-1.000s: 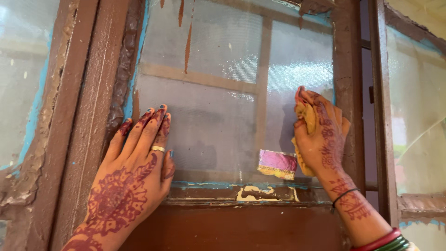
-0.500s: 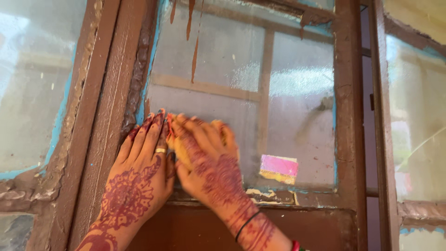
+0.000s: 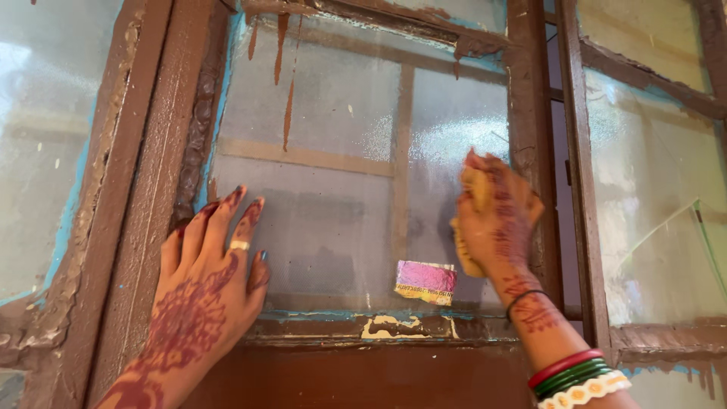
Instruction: The person cleans a window by spraying it with a cleaning liquid and wiping it with a cloth.
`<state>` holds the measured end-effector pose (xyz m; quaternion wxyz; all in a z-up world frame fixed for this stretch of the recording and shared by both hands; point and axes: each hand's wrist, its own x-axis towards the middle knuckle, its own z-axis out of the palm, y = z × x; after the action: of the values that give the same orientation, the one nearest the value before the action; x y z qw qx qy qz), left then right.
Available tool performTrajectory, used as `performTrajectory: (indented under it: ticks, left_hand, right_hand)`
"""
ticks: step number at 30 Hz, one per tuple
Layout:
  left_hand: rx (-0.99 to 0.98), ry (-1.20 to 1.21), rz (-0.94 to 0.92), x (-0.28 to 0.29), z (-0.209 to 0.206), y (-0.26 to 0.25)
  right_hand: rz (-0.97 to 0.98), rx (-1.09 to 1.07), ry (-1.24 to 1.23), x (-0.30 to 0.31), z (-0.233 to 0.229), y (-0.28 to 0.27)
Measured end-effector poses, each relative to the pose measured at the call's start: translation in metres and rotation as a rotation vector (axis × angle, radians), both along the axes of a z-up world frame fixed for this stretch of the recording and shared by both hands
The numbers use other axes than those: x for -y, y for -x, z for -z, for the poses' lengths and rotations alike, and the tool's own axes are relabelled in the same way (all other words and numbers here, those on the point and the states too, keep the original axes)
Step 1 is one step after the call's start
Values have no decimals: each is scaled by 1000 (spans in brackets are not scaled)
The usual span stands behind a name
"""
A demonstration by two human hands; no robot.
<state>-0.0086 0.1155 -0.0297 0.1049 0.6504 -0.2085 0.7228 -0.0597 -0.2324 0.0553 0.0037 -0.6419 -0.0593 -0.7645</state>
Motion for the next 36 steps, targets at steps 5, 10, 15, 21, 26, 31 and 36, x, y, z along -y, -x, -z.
performTrajectory:
  ticks: [5, 10, 15, 21, 26, 31, 36]
  left_hand:
    - [198, -22, 0, 11, -49, -1]
    - [213, 39, 35, 28, -89, -13]
    - [156, 65, 1, 35, -93, -23]
    - [165, 77, 23, 34, -90, -31]
    - [161, 57, 30, 30, -92, -37]
    - [194, 77, 71, 31, -90, -38]
    - [216, 88, 43, 33, -87, -34]
  right_hand:
    - [-63, 88, -107, 13, 0, -11]
    - [46, 9, -244, -1, -22, -16]
    - [-7, 62, -226, -34, -61, -34]
    - [-46, 318, 73, -127, -70, -63]
    - [-75, 266, 244, -197, -60, -65]
    - [-73, 109, 500, -158, -84, -48]
    - [-116, 111, 338, -79, -97, -38]
